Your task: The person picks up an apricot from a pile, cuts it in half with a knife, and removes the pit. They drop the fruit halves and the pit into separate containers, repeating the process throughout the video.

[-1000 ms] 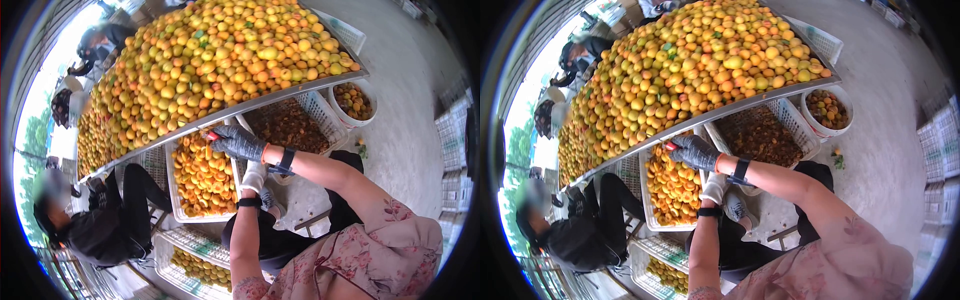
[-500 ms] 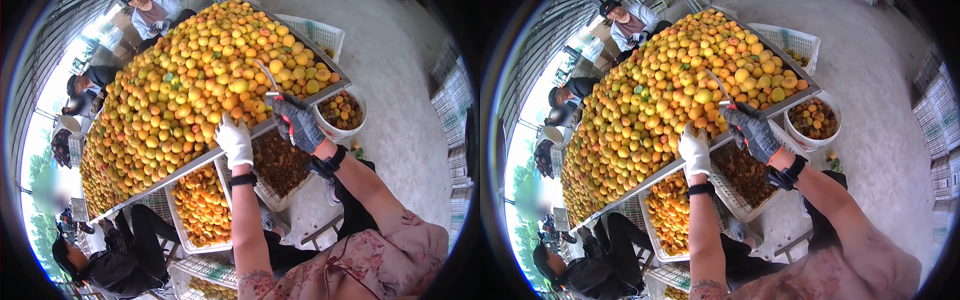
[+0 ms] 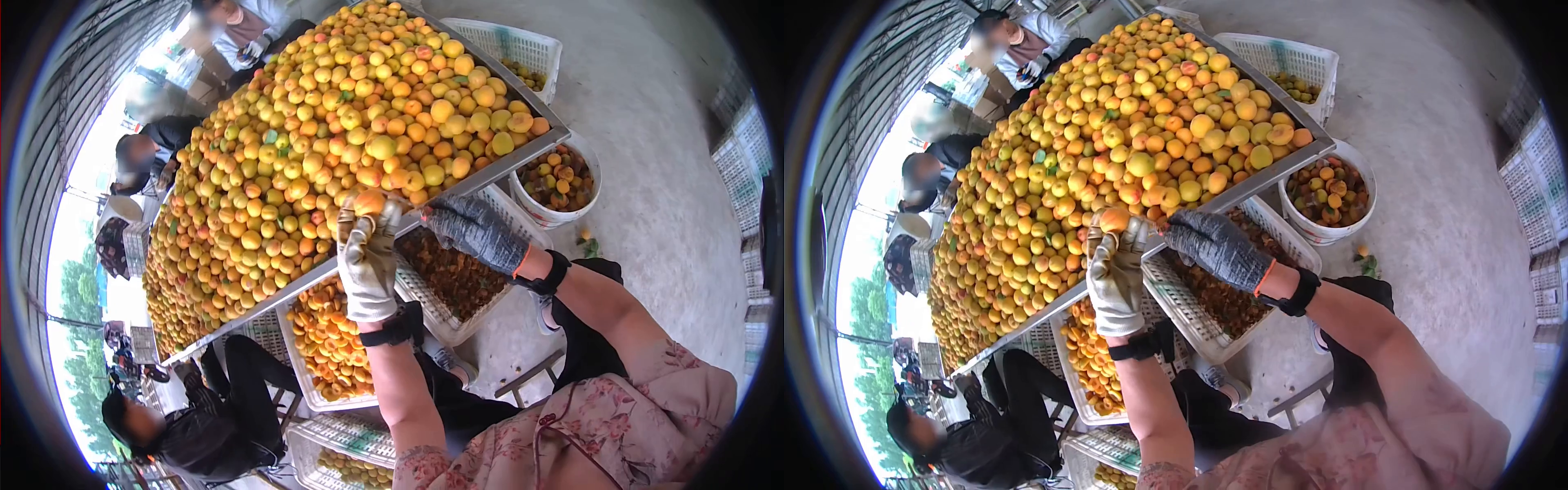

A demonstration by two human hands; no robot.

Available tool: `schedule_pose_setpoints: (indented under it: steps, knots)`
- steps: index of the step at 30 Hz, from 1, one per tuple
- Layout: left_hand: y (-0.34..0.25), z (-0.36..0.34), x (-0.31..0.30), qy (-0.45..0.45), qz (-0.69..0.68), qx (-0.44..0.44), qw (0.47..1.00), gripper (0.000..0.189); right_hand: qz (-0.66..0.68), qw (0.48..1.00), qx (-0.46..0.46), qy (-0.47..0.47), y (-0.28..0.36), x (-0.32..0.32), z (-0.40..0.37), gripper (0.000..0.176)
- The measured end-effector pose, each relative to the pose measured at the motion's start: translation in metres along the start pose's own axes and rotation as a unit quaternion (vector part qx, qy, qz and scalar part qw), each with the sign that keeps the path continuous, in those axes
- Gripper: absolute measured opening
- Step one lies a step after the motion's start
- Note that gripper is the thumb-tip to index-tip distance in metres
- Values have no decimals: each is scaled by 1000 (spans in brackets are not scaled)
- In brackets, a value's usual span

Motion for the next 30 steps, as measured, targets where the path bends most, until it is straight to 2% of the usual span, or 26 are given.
schedule_pose_setpoints:
  steps: [1,4,5,7,8,12,18,21,23,30]
  knots:
    - [-1,-9,4,2,-13,4,1000,38,-1,1000,1,6,-2,5,-4,26]
    - [-7,-25,3,-16,43,24,999,36,-192,959,-208,-12,3,19,-14,24]
    - [-9,-29,-2,-14,44,25,999,35,-193,958,-210,-6,0,20,-15,24]
    - [-15,-36,-9,-17,53,27,998,34,-320,895,-311,0,4,28,-20,25]
    - [-18,-39,-12,-17,64,22,998,33,-301,912,-280,-2,4,30,-21,25]
    - [-24,-47,-25,-32,73,4,997,32,-314,911,-267,15,7,38,-27,25]
    - [-29,-51,-37,-32,79,-10,996,31,-369,887,-276,-8,9,54,-31,25]
    - [-28,-52,-33,-50,69,7,996,31,-327,908,-262,-21,6,60,-29,21]
    - [-28,-52,-33,-64,48,26,996,31,-274,942,-191,3,7,62,-27,20]
    - [-26,-53,-35,-57,89,23,994,31,-296,929,-222,16,-2,61,-22,22]
Point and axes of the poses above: each hand's wrist, its own z-axis towards the middle knuckle, its own x-axis out of the palm, y = z × x, the point moved 4 cm from there along z, towards the middle knuckle
